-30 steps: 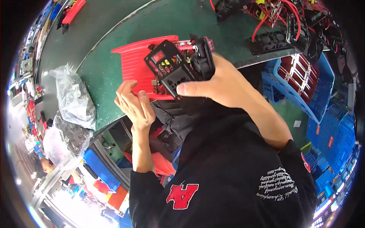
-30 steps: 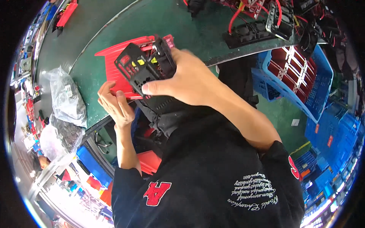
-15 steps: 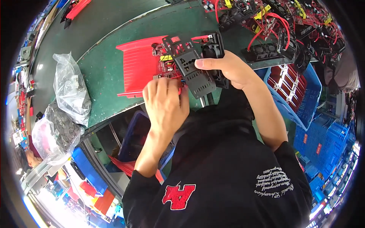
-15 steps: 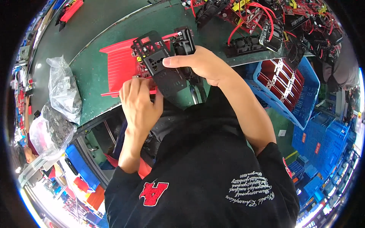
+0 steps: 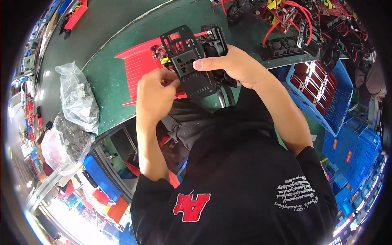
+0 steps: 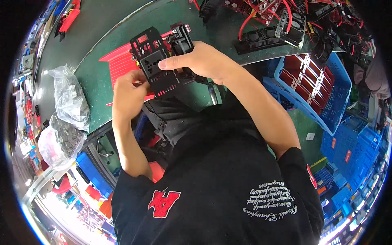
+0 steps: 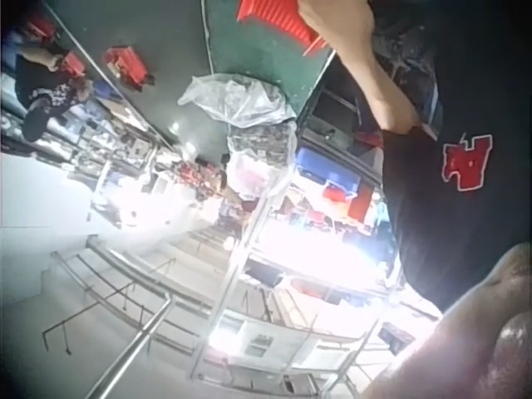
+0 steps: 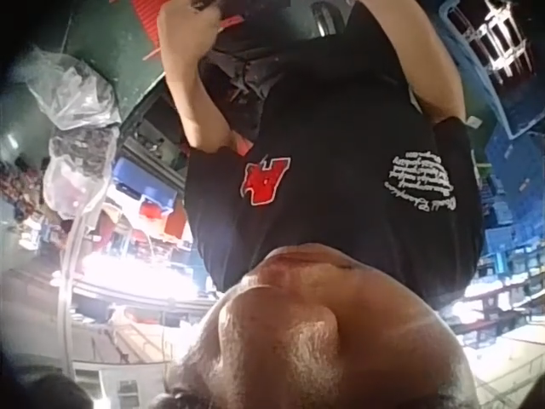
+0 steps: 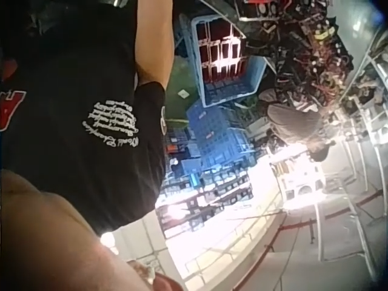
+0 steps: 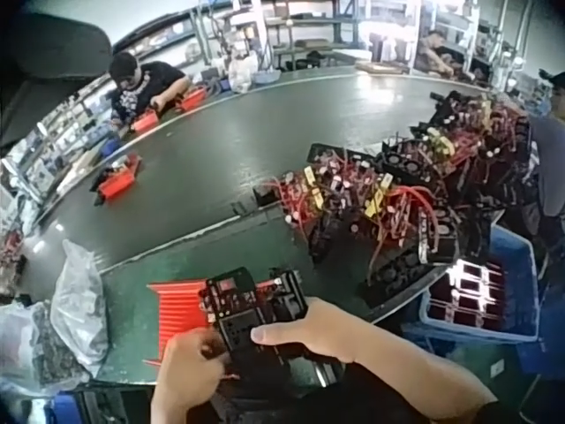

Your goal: Assembling electronic components by snapping together housings, circuit boards, and cooling fan modules.

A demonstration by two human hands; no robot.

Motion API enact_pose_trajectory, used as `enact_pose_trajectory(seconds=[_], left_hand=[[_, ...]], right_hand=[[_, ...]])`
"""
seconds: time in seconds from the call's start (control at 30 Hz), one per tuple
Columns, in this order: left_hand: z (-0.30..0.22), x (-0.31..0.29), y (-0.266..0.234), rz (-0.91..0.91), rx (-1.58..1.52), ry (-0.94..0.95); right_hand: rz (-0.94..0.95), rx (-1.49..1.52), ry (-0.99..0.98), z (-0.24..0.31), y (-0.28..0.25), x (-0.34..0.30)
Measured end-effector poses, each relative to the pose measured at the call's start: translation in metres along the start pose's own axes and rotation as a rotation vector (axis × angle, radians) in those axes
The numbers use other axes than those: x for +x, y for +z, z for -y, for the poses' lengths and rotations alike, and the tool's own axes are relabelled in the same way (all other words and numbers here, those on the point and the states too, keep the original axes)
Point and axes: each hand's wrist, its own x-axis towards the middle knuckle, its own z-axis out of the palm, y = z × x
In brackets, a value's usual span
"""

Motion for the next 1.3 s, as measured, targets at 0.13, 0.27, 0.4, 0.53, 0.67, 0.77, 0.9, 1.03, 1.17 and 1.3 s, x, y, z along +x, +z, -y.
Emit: enact_pose_trajectory(seconds=[0.13,0.27,0.4,0.53,0.67,0.77,0.9,1.03,1.17,1.3], left_hand=[[-0.009,-0.001,-0.002,-0.005,0.044,0.043],[0.012,-0.004,-0.005,-0.147,0.378,0.395],[0.011,-0.001,-0.015,0.090,0.135,0.282],[0.016,0.007,-0.016,0.179,0.069,0.338],[0.016,0.007,-0.010,0.144,0.039,0.303],[0.015,0.006,-0.007,0.016,0.127,0.388],[0.012,-0.001,-0.013,-0.156,0.412,0.431],[0.042,-0.020,-0.028,-0.738,0.437,0.273],[0.108,-0.033,-0.042,-0.875,0.140,-0.099],[0.110,-0.034,-0.031,-0.632,-0.213,-0.059]], right_hand=[[-0.016,0.041,-0.022,0.001,0.001,-0.002],[-0.022,0.028,-0.024,0.002,0.001,0.000],[-0.015,0.046,-0.060,0.008,0.006,-0.001],[-0.016,0.091,0.024,0.014,0.009,-0.005],[-0.027,0.078,0.004,0.007,0.006,-0.003],[-0.045,0.046,-0.007,0.007,0.008,-0.002],[-0.075,0.043,-0.004,0.017,0.019,-0.004],[-0.083,0.044,0.025,0.025,0.018,-0.004],[-0.010,-0.040,0.057,0.027,0.023,0.008],[0.036,-0.164,0.085,0.031,0.035,0.023]])
